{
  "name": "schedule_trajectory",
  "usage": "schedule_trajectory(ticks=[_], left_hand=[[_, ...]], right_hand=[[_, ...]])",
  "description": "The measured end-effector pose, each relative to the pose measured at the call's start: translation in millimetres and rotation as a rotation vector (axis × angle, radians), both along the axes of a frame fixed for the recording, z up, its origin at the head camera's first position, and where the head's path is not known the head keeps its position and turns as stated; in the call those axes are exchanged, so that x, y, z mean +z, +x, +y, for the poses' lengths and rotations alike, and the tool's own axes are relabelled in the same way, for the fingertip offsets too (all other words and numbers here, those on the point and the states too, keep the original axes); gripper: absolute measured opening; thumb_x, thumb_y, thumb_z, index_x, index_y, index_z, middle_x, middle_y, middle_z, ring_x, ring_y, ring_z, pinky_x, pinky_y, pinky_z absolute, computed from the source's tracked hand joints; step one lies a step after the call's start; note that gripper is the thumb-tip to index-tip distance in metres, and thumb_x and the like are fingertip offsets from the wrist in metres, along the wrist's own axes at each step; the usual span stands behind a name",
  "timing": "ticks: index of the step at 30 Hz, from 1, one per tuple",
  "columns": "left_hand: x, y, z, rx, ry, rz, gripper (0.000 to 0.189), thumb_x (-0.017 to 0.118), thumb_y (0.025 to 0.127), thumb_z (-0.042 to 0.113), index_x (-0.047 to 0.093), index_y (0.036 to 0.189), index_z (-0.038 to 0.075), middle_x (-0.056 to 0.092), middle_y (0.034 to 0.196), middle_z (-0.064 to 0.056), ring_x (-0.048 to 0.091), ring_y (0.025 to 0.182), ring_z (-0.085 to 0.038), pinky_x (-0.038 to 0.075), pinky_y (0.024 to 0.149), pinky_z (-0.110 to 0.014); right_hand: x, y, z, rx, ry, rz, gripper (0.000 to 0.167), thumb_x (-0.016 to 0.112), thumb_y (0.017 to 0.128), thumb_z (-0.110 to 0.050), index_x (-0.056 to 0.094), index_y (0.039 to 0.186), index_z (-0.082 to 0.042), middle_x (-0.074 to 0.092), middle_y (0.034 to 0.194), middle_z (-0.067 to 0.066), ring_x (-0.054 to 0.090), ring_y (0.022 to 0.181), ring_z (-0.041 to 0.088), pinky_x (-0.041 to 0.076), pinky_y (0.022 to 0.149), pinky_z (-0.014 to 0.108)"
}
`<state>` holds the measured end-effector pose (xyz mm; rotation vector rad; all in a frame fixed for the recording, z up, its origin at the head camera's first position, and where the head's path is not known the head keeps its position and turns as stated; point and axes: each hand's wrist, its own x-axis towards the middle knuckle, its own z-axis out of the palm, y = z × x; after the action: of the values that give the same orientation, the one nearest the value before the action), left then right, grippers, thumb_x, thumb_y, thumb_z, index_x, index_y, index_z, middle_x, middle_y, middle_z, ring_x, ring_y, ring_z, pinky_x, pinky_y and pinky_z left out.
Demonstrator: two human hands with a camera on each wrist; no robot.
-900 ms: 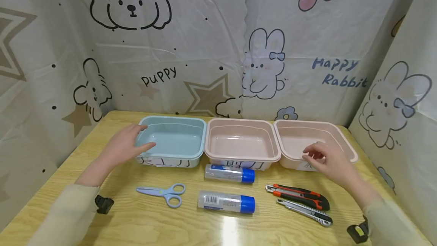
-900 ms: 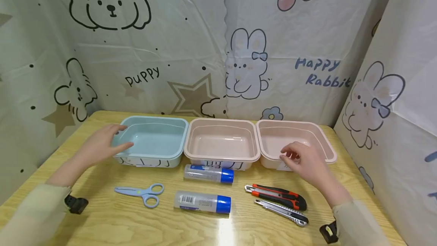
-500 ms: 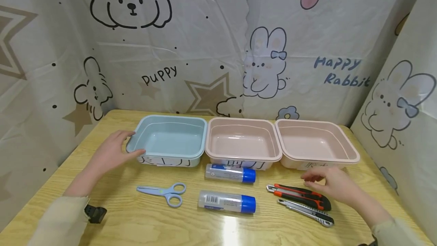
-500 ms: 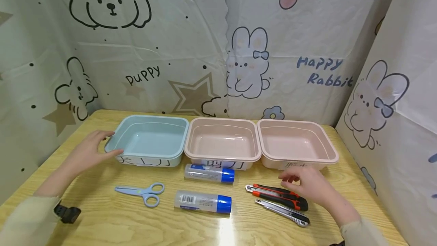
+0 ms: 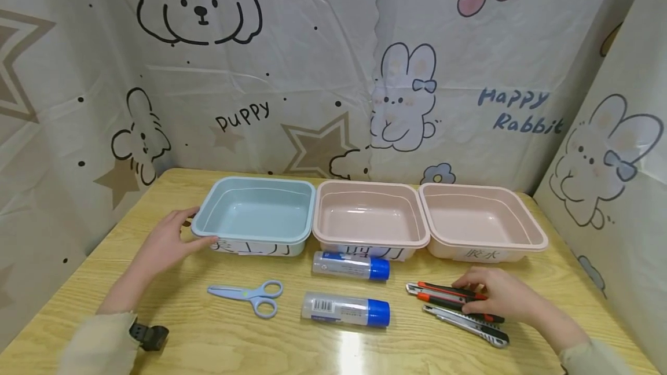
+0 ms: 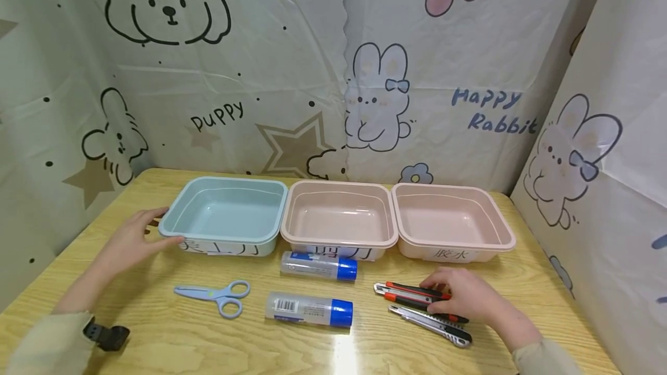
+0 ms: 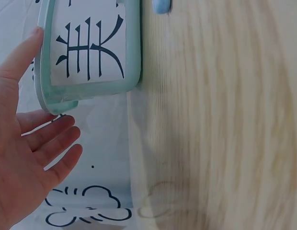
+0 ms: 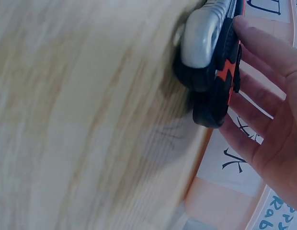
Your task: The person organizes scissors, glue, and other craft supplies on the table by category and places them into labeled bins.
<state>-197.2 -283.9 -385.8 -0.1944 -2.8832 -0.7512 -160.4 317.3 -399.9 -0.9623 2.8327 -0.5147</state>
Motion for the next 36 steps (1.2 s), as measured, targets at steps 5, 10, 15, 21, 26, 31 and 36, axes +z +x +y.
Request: schedule_trajectory(ticks=[5, 10, 15, 21, 26, 31, 36], left_hand=[[-2.6, -0.2, 0.3, 0.012, 0.037, -0.019, 0.084, 0.064, 0.077, 0.053, 0.036, 0.135, -0.002, 0.047, 0.124, -0.025, 0.049, 0.103, -0.037, 0.044, 0.077, -0.052], [-4.8, 0.6, 0.7, 0.018, 0.085, -0.051, 0.086, 0.063, 0.078, 0.052, 0.032, 0.137, -0.002, 0.051, 0.121, -0.024, 0.051, 0.102, -0.036, 0.045, 0.075, -0.049], [-4.4, 2.1, 1.7, 0.028, 0.107, -0.073, 0.087, 0.063, 0.078, 0.053, 0.03, 0.139, -0.001, 0.052, 0.118, -0.023, 0.05, 0.102, -0.036, 0.045, 0.071, -0.044], [-4.4, 1.9, 3.4, 0.034, 0.158, -0.078, 0.088, 0.064, 0.078, 0.051, 0.029, 0.14, -0.001, 0.051, 0.12, -0.024, 0.051, 0.102, -0.036, 0.046, 0.074, -0.044], [-9.0, 0.3, 4.0, 0.029, 0.236, -0.069, 0.088, 0.067, 0.078, 0.046, 0.028, 0.14, -0.002, 0.049, 0.123, -0.023, 0.052, 0.101, -0.034, 0.048, 0.075, -0.038], [-9.1, -1.0, 2.8, 0.023, 0.28, -0.098, 0.088, 0.068, 0.077, 0.045, 0.026, 0.141, 0.0, 0.047, 0.122, -0.021, 0.052, 0.103, -0.034, 0.049, 0.075, -0.035], [-5.1, -1.4, 1.4, -0.004, 0.311, -0.132, 0.087, 0.068, 0.078, 0.041, 0.023, 0.14, -0.001, 0.045, 0.121, -0.023, 0.054, 0.104, -0.035, 0.049, 0.076, -0.034]], right_hand=[[-0.8, 1.6, -4, -0.023, 0.04, 0.018, 0.036, 0.074, 0.071, -0.038, 0.067, 0.098, -0.015, 0.061, 0.088, -0.01, 0.054, 0.074, 0.0, 0.047, 0.062, 0.024], [-1.9, 2.4, -8, -0.064, 0.052, 0.014, 0.031, 0.075, 0.07, -0.031, 0.065, 0.095, -0.016, 0.057, 0.084, -0.013, 0.05, 0.071, -0.001, 0.044, 0.06, 0.023], [0.0, 1.0, -10, -0.084, 0.025, 0.022, 0.03, 0.075, 0.067, -0.027, 0.064, 0.093, -0.016, 0.054, 0.078, -0.013, 0.047, 0.068, -0.002, 0.041, 0.056, 0.02], [9.3, -1.9, -20, -0.051, 0.011, 0.149, 0.03, 0.074, 0.066, -0.022, 0.066, 0.094, -0.016, 0.056, 0.077, -0.015, 0.048, 0.067, -0.002, 0.04, 0.056, 0.019], [20.8, -1.8, -35, -0.015, 0.002, 0.237, 0.031, 0.073, 0.065, -0.022, 0.068, 0.096, -0.02, 0.054, 0.081, -0.016, 0.044, 0.065, -0.002, 0.036, 0.056, 0.016], [34.1, -4.5, -53, 0.006, -0.022, 0.204, 0.031, 0.07, 0.07, -0.021, 0.068, 0.101, -0.022, 0.052, 0.078, -0.016, 0.039, 0.057, -0.004, 0.032, 0.05, 0.015], [44.2, -13.0, -71, 0.045, -0.039, 0.221, 0.031, 0.069, 0.073, -0.021, 0.067, 0.104, -0.02, 0.053, 0.079, -0.016, 0.039, 0.057, -0.003, 0.032, 0.05, 0.015]])
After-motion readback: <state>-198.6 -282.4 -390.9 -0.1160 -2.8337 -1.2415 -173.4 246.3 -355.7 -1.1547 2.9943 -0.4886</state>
